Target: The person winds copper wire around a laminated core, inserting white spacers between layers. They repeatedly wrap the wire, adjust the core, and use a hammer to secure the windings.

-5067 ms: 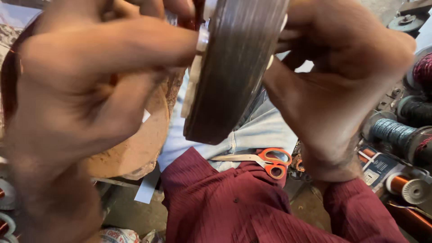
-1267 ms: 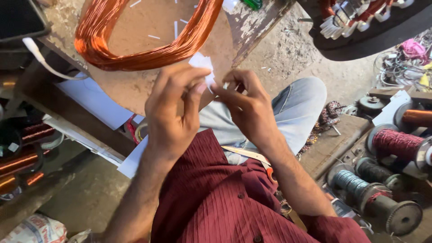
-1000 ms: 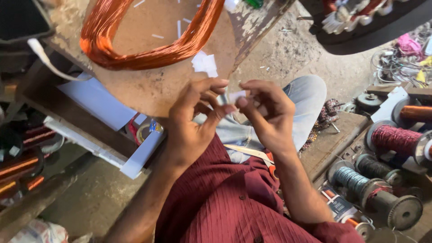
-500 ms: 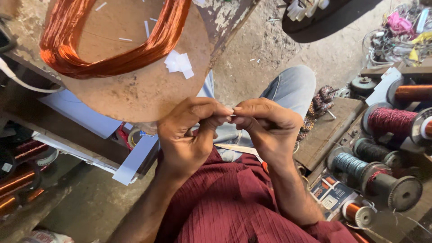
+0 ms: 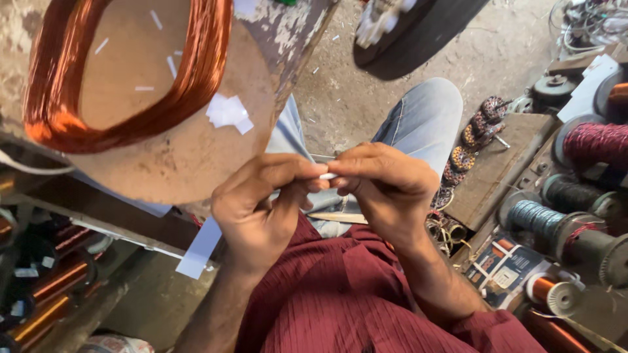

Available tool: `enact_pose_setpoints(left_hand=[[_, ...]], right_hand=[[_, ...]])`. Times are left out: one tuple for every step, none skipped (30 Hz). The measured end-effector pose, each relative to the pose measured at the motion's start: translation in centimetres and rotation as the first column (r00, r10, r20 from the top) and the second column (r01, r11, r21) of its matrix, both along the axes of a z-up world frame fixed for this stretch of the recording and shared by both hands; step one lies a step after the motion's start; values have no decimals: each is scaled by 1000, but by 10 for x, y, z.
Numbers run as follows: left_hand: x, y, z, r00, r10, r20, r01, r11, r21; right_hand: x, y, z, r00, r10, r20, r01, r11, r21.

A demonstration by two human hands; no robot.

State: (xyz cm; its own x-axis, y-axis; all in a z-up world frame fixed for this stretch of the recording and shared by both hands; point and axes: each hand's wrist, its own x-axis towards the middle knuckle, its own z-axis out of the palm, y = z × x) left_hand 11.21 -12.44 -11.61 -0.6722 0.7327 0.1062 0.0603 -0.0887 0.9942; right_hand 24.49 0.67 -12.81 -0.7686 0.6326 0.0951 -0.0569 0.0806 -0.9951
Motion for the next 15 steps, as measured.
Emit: enact_pose_setpoints(left_hand=[[1,1,1,999,5,-48,-5,1000,12],[1,2,2,998,13,-69,-16,999,-35],[0,3,4,996,17,-91,-25,996,-80],[-1,6,6,993,20,-113,-34,992,-125],[-3,10,8,991,8,-132,-21,995,-102],[-5,15,10,988,-5,-151,-7,997,-79],[-11,20,12,985,-22,-169,10,997,-70],[-16,26,13,982,-39,-187,27,998,-62],[-24,30,17,978,-58,-202,45,996,-71],[-35,37,17,978,-40,-202,35,999,-30],[-45,45,17,979,-21,-204,24,1000,13],[-57,57,16,982,36,-183,-16,994,107],[-66,64,20,966,74,-249,-55,995,83],[-69,68,27,959,74,-275,-62,997,50],[-72,72,35,951,73,-300,-71,997,15]], right_hand=[[-2,2,2,1000,6,-13,-6,999,45],[-4,4,3,1000,13,-26,-11,996,90],[-6,7,5,999,17,-38,-12,991,136],[-8,9,7,999,21,-45,-14,987,160],[-10,12,10,998,25,-53,-15,983,184],[-12,16,12,998,29,-61,-16,978,209],[-12,23,15,998,29,-55,-16,975,221],[-11,30,19,998,29,-50,-17,972,234],[-10,37,22,999,34,-43,-23,969,245],[-10,47,25,998,-28,-51,40,967,250],[-10,56,26,994,-87,-66,101,964,247],[-11,63,29,985,-157,-78,171,955,242],[-12,70,32,978,-194,-77,207,947,244],[-12,78,36,970,-231,-76,242,938,246],[-13,84,39,970,-236,-56,242,933,265]])
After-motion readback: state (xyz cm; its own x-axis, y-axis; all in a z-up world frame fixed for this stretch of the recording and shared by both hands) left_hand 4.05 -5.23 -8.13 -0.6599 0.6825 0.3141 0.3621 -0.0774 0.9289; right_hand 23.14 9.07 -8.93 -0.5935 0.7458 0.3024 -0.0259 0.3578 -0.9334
